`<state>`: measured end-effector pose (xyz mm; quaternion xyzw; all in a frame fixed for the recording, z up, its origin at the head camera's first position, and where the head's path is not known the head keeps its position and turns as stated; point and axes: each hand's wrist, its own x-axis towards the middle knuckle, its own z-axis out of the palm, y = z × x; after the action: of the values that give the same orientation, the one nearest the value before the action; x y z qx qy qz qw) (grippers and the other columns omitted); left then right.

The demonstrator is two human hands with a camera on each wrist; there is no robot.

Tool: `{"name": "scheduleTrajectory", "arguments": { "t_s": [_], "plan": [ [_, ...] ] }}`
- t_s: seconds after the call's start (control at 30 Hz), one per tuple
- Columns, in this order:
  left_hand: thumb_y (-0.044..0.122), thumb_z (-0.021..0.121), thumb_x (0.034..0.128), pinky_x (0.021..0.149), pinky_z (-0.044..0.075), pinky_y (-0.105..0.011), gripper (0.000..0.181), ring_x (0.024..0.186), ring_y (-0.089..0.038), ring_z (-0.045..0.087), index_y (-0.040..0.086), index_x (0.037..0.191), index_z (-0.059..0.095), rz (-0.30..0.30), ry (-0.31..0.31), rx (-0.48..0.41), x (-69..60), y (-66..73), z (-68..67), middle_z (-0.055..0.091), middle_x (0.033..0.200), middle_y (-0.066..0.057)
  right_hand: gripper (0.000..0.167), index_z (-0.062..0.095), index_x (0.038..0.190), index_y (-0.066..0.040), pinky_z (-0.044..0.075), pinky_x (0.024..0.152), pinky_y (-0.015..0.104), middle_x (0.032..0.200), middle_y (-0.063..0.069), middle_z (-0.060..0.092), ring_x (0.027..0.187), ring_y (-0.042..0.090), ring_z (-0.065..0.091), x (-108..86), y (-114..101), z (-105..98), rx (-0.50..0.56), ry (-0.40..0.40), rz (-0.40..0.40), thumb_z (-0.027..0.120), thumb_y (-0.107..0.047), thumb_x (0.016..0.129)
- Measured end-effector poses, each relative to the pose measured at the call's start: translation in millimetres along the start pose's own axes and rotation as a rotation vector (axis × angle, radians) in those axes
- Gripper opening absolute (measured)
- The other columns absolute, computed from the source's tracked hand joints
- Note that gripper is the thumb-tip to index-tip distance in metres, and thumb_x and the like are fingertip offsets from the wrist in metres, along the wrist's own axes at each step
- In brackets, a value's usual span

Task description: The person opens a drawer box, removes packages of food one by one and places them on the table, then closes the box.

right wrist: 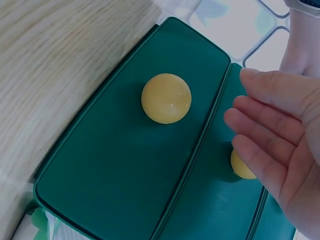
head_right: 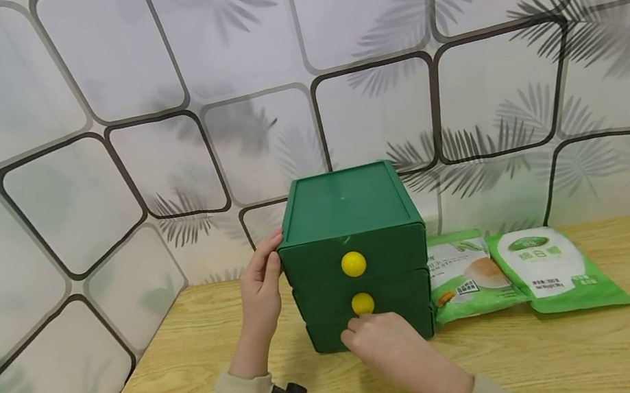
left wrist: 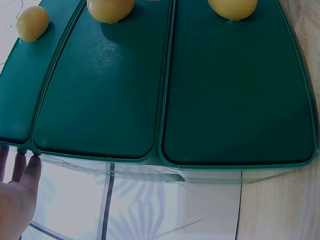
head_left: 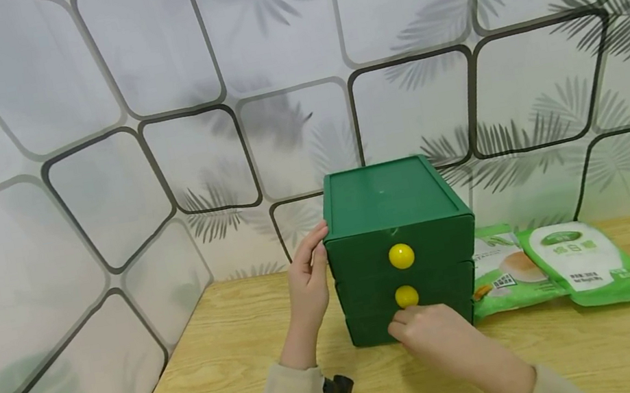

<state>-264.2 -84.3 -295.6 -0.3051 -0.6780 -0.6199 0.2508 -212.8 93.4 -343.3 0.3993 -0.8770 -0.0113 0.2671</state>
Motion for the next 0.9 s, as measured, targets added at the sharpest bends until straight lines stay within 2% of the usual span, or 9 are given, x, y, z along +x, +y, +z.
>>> {"name": "scheduleTrajectory", "arguments": {
  "t_s": [0.57, 0.9],
  "plan": [
    [-0.004, 0.036, 0.0934, 0.098, 0.031, -0.035, 0.028, 0.121, -0.027, 0.036, -0.011, 0.117, 0.049, 0.010, 0.002, -0.011, 0.3, 0.3, -0.2, 0.044, 0.127, -0.022, 0.025, 0.052, 0.060, -0.015, 0.032, 0.040, 0.018, 0.058, -0.008, 0.041, 0.051, 0.005, 0.039, 0.1, -2.2, 0.7, -0.023, -0.113, 0.041, 0.068, 0.002, 0.070],
    [-0.004, 0.036, 0.0936, 0.098, 0.031, -0.036, 0.028, 0.121, -0.028, 0.036, -0.012, 0.117, 0.049, 0.001, 0.001, -0.017, 0.4, 0.8, 0.1, 0.043, 0.127, -0.023, 0.024, 0.053, 0.061, -0.015, 0.035, 0.041, 0.021, 0.059, -0.007, 0.045, 0.052, 0.008, 0.044, -1.4, 0.3, 4.7, -0.029, -0.136, 0.071, 0.069, 0.000, 0.069]
  ]
}}
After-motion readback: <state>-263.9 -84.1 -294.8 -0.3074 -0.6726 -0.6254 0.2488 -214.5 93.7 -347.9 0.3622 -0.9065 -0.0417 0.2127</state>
